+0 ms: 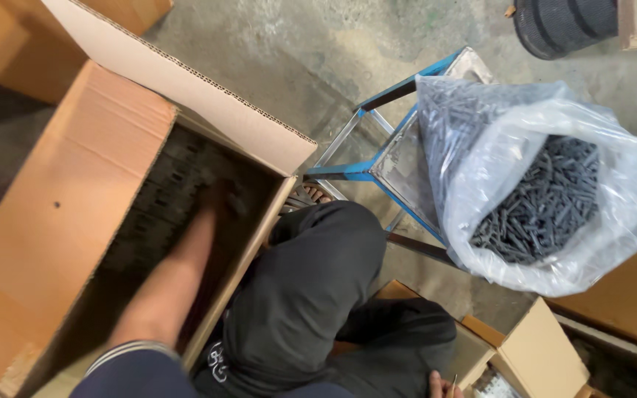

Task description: The person sits on the floor and repeatedly picks up white plastic hardware parts from a cardboard box. They insert small black pins into the parts using a wooden stick, then place the assembled parts into another box.

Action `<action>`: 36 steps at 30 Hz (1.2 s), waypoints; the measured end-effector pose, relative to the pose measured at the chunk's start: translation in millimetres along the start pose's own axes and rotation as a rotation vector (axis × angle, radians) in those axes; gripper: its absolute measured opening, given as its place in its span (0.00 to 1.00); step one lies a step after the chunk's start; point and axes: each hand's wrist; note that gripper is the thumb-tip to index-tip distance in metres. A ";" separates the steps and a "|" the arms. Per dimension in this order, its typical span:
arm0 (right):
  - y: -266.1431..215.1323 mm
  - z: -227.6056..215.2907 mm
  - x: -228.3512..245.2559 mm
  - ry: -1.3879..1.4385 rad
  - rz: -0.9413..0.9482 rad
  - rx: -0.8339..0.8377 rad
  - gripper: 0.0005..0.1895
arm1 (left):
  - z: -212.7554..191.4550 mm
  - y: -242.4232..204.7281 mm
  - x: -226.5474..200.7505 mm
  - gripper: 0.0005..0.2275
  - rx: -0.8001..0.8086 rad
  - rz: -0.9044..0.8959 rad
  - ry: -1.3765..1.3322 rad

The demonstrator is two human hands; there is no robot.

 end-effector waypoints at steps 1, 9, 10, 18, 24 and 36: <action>-1.1 0.2 -11.6 0.025 -0.049 -0.020 0.16 | -6.9 -7.6 -0.4 0.13 -0.009 0.025 -0.035; -11.9 -8.6 -116.5 0.353 -0.170 0.002 0.12 | -21.1 -187.9 -34.8 0.13 0.059 0.407 0.068; -15.0 -10.3 -119.8 0.358 -0.247 -0.004 0.12 | -13.5 -221.3 -42.7 0.13 0.049 0.511 0.248; -64.4 -42.1 -26.3 1.042 -0.270 0.614 0.16 | 62.5 -433.8 -49.5 0.20 0.766 0.886 1.053; -94.8 -116.5 33.7 0.417 -0.791 0.699 0.19 | 106.1 -474.0 -0.8 0.18 0.968 0.633 1.278; -93.6 -76.7 -41.5 1.117 -0.202 0.643 0.04 | 109.1 -472.1 22.2 0.16 0.764 1.051 1.380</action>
Point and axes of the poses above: each hand's wrist, its own y-axis towards the middle knuckle, its own z-axis out of the palm, x = y × z, and after that the axes turned 14 degrees about x, right-handed
